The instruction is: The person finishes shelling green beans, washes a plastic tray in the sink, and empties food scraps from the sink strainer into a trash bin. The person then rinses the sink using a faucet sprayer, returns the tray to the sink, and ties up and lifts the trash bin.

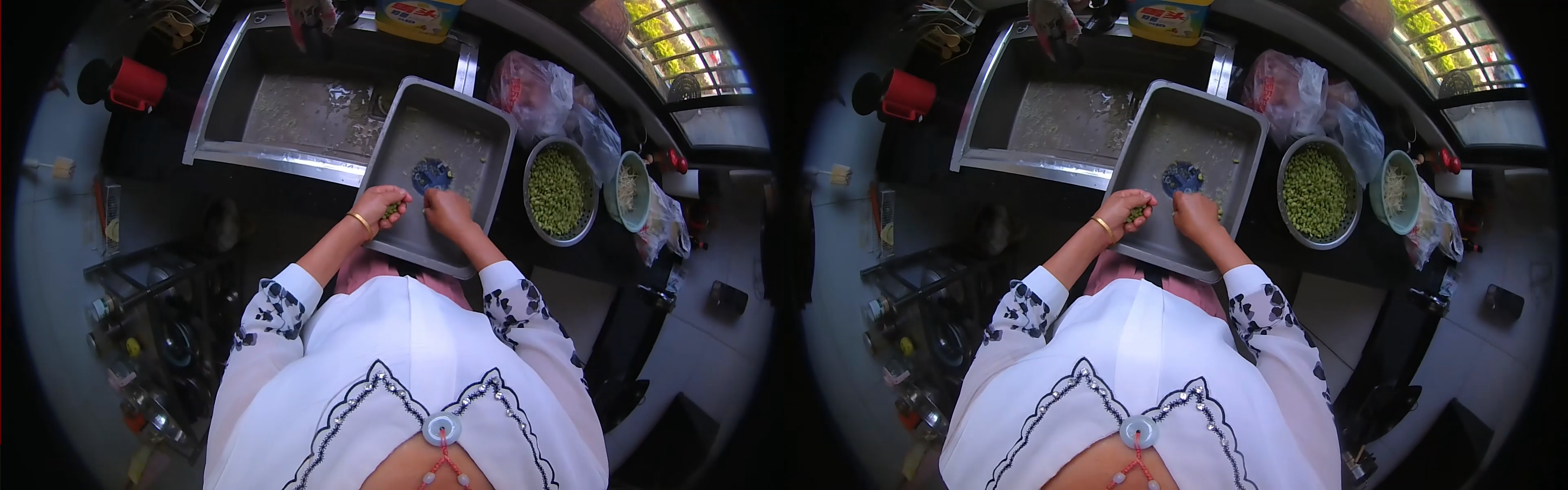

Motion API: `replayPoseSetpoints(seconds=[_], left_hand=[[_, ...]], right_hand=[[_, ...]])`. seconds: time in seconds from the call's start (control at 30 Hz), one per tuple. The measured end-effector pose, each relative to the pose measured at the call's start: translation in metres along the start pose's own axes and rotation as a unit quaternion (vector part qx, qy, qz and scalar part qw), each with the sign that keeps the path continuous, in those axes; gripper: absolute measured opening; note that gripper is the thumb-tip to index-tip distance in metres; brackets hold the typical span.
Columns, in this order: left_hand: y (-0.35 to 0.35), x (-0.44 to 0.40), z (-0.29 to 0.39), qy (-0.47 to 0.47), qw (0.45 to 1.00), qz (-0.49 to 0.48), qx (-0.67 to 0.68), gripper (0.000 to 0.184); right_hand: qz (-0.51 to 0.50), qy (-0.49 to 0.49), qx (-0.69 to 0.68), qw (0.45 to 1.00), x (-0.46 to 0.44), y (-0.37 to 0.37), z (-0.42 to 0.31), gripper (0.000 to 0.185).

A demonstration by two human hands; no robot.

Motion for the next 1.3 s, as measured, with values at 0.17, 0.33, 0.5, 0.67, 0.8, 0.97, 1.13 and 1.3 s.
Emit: replayPoseSetpoints(seconds=[0.17, 0.33, 0.5, 0.67, 0.8, 0.97, 1.13, 1.3], left_hand=[[-0.002, 0.0, -0.005, -0.012, 1.0, -0.002, 0.009, 0.016], [0.002, -0.002, -0.009, -0.03, 0.999, -0.035, 0.009, 0.019], [0.01, 0.001, -0.014, -0.061, 0.996, -0.051, 0.031, 0.023], [0.009, -0.002, -0.018, -0.085, 0.993, -0.08, 0.003, 0.023], [0.009, -0.002, -0.022, -0.088, 0.993, -0.082, -0.012, 0.019], [0.004, 0.002, -0.024, -0.086, 0.994, -0.07, -0.015, 0.017], [0.001, 0.004, -0.023, -0.086, 0.995, -0.056, -0.004, 0.015], [0.002, 0.004, -0.021, -0.082, 0.995, -0.057, -0.004, 0.015]], right_hand=[[0.004, -0.017, 0.023, 1.0, -0.002, 0.006, -0.001, 0.009], [-0.019, 0.055, -0.05, 0.997, 0.01, -0.009, -0.007, 0.009], [-0.012, 0.138, -0.397, 0.907, 0.035, -0.033, -0.038, 0.012], [0.108, 0.212, -0.356, 0.904, 0.049, -0.027, 0.005, 0.012], [0.1, 0.259, -0.093, 0.956, 0.054, -0.02, 0.012, 0.01], [0.078, 0.244, -0.097, 0.962, 0.044, -0.001, 0.006, 0.01], [0.117, 0.265, -0.07, 0.955, 0.041, 0.0, 0.016, 0.012], [0.095, 0.239, -0.05, 0.965, 0.046, 0.003, 0.004, 0.013]])
Point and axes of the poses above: each hand's wrist, its own x-axis away from the middle knuckle, its own y-axis out of the palm, z = x × y, the point moved 6 cm from there along -x, towards the middle knuckle, and after that the axes turned 3 degrees about x, right-handed, at the moved point
